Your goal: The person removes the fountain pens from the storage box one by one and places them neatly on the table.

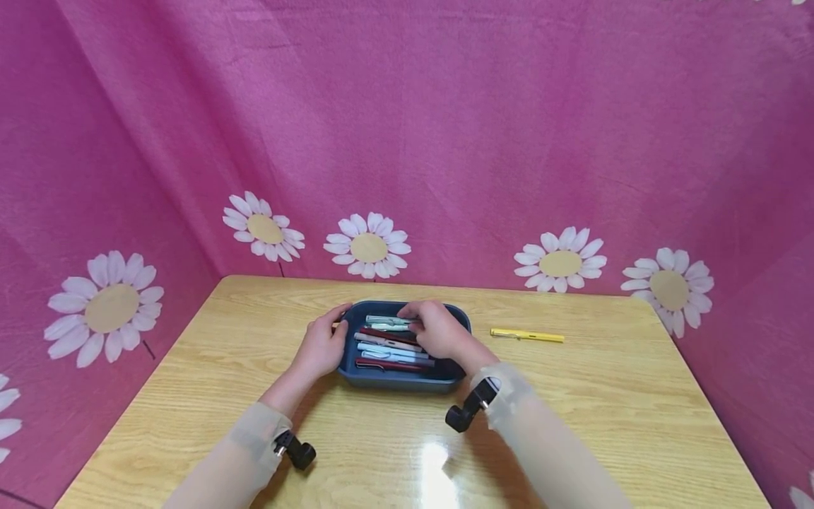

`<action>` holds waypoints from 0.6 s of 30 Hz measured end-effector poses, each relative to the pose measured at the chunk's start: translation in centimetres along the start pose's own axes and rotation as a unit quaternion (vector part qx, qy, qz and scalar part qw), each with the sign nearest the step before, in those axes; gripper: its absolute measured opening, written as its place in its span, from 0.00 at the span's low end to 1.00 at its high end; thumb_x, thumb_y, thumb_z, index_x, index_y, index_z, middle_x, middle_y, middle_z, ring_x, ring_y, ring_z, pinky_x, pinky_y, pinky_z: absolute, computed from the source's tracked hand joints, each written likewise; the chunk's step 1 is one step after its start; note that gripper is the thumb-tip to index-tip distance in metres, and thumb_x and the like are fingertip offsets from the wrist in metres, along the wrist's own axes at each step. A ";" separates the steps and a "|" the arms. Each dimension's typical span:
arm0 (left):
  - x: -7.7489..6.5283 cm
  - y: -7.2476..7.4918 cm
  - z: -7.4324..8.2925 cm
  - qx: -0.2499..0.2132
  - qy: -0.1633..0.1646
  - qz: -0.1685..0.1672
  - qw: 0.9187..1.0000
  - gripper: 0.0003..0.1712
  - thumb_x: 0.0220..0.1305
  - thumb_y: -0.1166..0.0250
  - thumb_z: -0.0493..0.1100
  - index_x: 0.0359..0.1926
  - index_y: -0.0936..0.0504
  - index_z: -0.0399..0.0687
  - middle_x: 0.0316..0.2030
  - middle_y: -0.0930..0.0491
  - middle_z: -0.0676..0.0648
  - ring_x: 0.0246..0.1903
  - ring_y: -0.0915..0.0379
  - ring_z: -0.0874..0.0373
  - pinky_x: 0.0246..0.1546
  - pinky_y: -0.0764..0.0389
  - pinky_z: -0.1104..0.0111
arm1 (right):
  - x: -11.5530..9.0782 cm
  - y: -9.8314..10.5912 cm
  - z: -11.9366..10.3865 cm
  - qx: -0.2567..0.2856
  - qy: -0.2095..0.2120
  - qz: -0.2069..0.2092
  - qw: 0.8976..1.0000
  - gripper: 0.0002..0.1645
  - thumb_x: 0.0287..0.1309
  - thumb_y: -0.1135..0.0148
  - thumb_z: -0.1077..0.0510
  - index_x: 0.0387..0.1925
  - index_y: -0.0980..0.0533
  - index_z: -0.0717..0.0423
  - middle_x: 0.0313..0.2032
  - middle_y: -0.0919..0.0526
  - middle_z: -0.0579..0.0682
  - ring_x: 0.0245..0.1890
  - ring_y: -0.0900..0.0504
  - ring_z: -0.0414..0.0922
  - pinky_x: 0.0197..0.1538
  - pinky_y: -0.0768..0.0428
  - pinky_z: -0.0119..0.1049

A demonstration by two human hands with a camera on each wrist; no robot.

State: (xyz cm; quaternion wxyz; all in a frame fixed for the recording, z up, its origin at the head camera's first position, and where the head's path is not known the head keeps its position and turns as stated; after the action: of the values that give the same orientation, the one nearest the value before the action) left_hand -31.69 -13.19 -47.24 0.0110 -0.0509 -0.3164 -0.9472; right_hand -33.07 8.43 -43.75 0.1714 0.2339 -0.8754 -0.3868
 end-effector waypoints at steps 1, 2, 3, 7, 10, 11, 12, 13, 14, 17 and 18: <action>0.0 0.0 0.0 0.000 0.001 0.000 1.000 0.25 0.84 0.49 0.41 0.76 0.27 0.45 0.63 0.20 0.38 0.63 0.24 0.43 0.66 0.26 0.47 | -0.2 0.2 -0.2 0.003 0.000 0.001 1.000 0.18 0.70 0.41 0.73 0.58 0.17 0.63 0.54 0.14 0.56 0.53 0.17 0.48 0.58 0.17 0.49; 0.0 0.0 0.0 -0.001 0.003 0.000 1.000 0.25 0.84 0.49 0.41 0.76 0.27 0.45 0.63 0.20 0.38 0.63 0.24 0.43 0.66 0.26 0.47 | -0.3 0.4 -0.3 0.005 0.002 0.002 1.000 0.19 0.71 0.41 0.73 0.58 0.17 0.63 0.55 0.14 0.56 0.54 0.17 0.49 0.58 0.17 0.50; 0.0 0.0 0.0 0.000 0.003 0.000 1.000 0.25 0.84 0.49 0.41 0.76 0.27 0.45 0.63 0.20 0.38 0.63 0.25 0.43 0.66 0.26 0.47 | -0.5 0.6 -0.4 0.003 0.005 0.003 1.000 0.19 0.71 0.41 0.73 0.58 0.17 0.63 0.55 0.14 0.56 0.54 0.17 0.49 0.59 0.18 0.50; 0.0 0.0 -0.1 0.003 0.005 0.000 1.000 0.25 0.84 0.49 0.41 0.76 0.27 0.45 0.63 0.20 0.38 0.63 0.25 0.43 0.66 0.26 0.47 | -1.0 1.4 -0.7 0.008 0.015 0.009 1.000 0.19 0.71 0.41 0.73 0.58 0.17 0.63 0.54 0.14 0.55 0.53 0.17 0.48 0.58 0.17 0.50; 0.0 -0.1 -0.1 0.002 0.009 -0.001 1.000 0.25 0.84 0.49 0.41 0.76 0.27 0.46 0.63 0.20 0.38 0.63 0.25 0.43 0.66 0.26 0.47 | -1.3 2.1 -1.1 0.012 0.027 0.012 0.999 0.18 0.70 0.42 0.74 0.57 0.17 0.64 0.53 0.14 0.55 0.51 0.17 0.48 0.57 0.16 0.49; 0.0 -0.1 -0.1 0.001 0.010 -0.002 1.000 0.25 0.84 0.49 0.41 0.76 0.27 0.46 0.64 0.20 0.38 0.64 0.25 0.43 0.66 0.27 0.46 | -1.4 2.3 -1.2 0.013 0.031 0.013 0.999 0.19 0.70 0.42 0.74 0.57 0.17 0.64 0.53 0.13 0.56 0.51 0.16 0.47 0.56 0.16 0.48; -0.1 -0.1 -0.1 0.002 0.012 -0.003 1.000 0.25 0.84 0.50 0.41 0.76 0.27 0.46 0.64 0.21 0.38 0.64 0.26 0.43 0.67 0.27 0.46 | -1.5 2.5 -1.3 0.014 0.035 0.013 0.999 0.19 0.69 0.42 0.75 0.57 0.17 0.64 0.53 0.13 0.56 0.50 0.16 0.47 0.56 0.16 0.48; -0.1 -0.1 -0.1 0.002 0.013 -0.003 1.000 0.25 0.84 0.50 0.41 0.76 0.28 0.46 0.64 0.21 0.38 0.64 0.26 0.43 0.67 0.27 0.46 | -1.6 2.7 -1.5 0.015 0.040 0.014 0.999 0.19 0.69 0.42 0.75 0.57 0.17 0.65 0.53 0.13 0.56 0.51 0.16 0.48 0.56 0.16 0.48; -0.1 -0.1 0.0 0.002 0.014 -0.003 1.000 0.25 0.84 0.50 0.41 0.76 0.28 0.46 0.64 0.21 0.38 0.64 0.26 0.43 0.67 0.27 0.46 | -1.8 3.0 -1.7 0.016 0.045 0.014 0.999 0.19 0.69 0.42 0.76 0.57 0.17 0.66 0.53 0.13 0.57 0.51 0.16 0.48 0.56 0.16 0.48; -0.1 -0.1 0.0 0.007 0.013 -0.003 1.000 0.25 0.84 0.50 0.41 0.77 0.28 0.46 0.64 0.21 0.38 0.64 0.26 0.43 0.67 0.27 0.46 | -2.2 3.6 -2.0 0.014 0.053 0.014 0.998 0.20 0.69 0.43 0.76 0.58 0.18 0.66 0.54 0.13 0.57 0.52 0.16 0.49 0.56 0.16 0.49; -0.1 -0.1 0.0 0.008 0.013 -0.003 1.000 0.25 0.84 0.49 0.41 0.77 0.28 0.47 0.64 0.21 0.38 0.64 0.26 0.43 0.67 0.27 0.46 | -2.4 3.8 -2.1 0.012 0.054 0.015 0.998 0.20 0.69 0.42 0.76 0.58 0.18 0.66 0.54 0.13 0.57 0.52 0.16 0.49 0.56 0.16 0.49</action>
State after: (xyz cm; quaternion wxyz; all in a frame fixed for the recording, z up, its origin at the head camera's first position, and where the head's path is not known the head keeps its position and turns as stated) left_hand -31.65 -13.17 -47.30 0.0126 -0.0379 -0.3238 -0.9453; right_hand -31.11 10.69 -39.77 0.2218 0.2434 -0.8727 -0.3604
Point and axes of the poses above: each hand's wrist, its own x-axis towards the middle knuckle, its own y-axis out of the back of the hand, z = x × y, the point moved 7 cm from there along x, towards the middle knuckle
